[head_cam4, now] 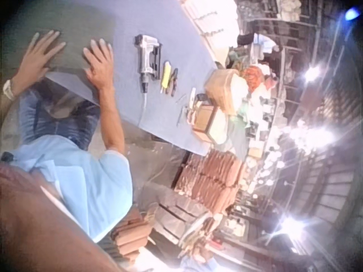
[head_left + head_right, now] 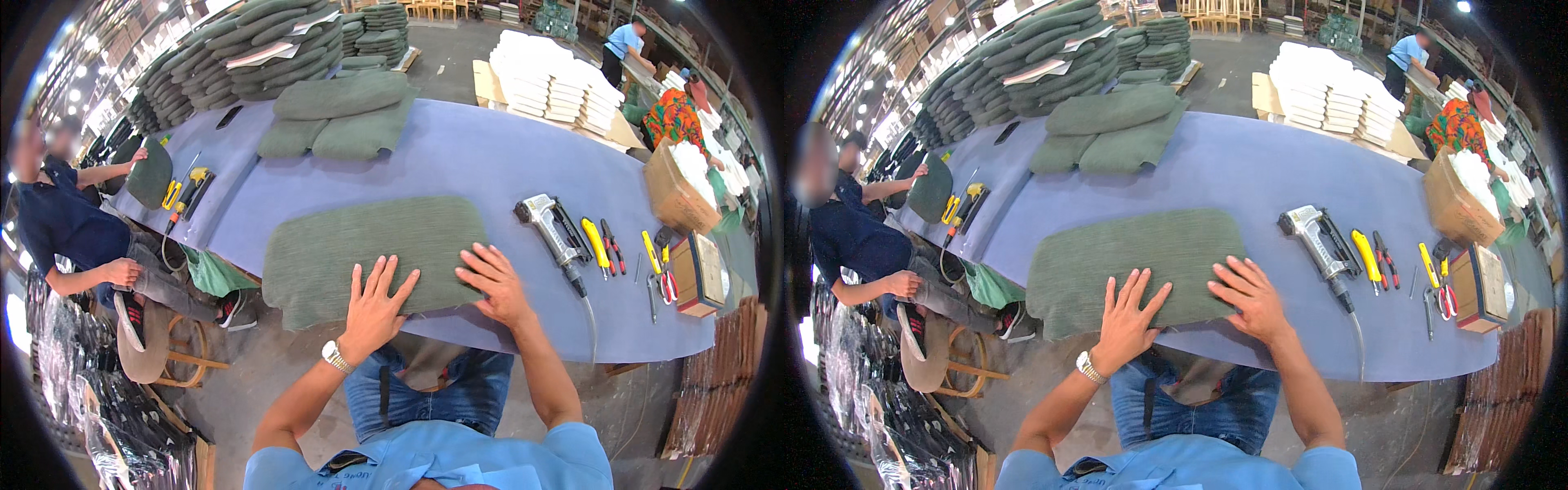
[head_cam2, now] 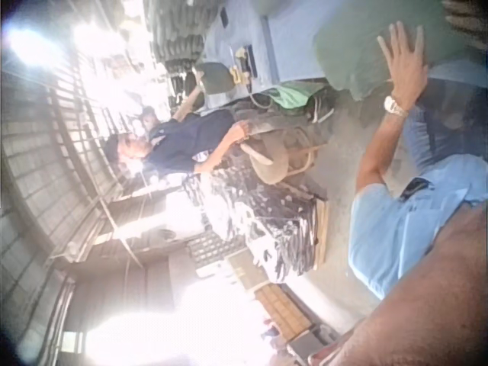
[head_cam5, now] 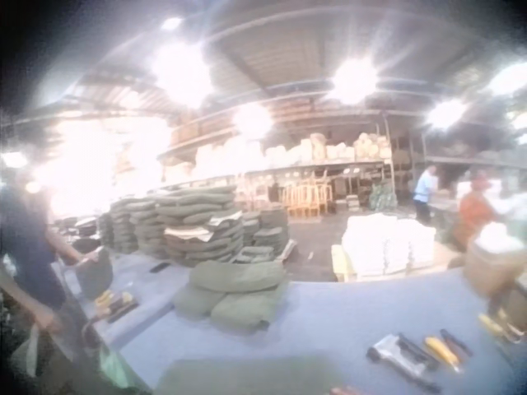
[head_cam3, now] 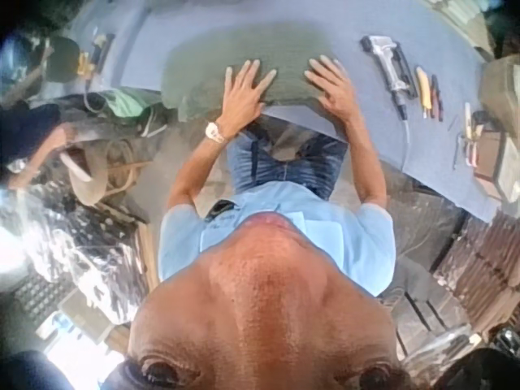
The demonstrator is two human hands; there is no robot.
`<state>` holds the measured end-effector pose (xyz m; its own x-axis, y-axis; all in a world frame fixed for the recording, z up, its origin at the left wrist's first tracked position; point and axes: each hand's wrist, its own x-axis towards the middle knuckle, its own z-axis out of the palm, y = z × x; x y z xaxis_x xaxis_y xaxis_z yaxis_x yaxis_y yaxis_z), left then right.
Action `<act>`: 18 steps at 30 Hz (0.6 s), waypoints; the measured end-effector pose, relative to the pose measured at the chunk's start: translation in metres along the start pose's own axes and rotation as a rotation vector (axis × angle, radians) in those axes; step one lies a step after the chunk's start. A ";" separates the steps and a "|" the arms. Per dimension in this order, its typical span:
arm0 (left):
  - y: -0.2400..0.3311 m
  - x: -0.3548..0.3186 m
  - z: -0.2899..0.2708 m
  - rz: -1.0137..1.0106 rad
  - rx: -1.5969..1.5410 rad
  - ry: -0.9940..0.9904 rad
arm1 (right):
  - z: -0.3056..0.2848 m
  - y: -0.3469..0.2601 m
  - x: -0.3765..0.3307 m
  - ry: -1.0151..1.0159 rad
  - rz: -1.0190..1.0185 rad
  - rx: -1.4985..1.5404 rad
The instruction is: The person assembles green fabric cushions by cutting excess fabric with a utility knife, folding edges, and securing them with a staple gun. The person handles multiple cushion pieces, aligns fabric, and staples edges to complete the assembly.
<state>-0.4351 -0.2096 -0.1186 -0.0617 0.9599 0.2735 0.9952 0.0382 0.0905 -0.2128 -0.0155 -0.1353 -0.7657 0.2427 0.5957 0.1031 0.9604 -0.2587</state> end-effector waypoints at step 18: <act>-0.025 0.136 -0.126 0.087 -0.391 0.169 | -0.069 0.002 0.128 0.411 0.397 0.533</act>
<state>-0.4785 -0.1150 0.0373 -0.0232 0.8949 0.4457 0.8953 -0.1797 0.4075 -0.2670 0.0271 -0.0073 -0.4278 0.6854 0.5892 -0.0788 0.6211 -0.7797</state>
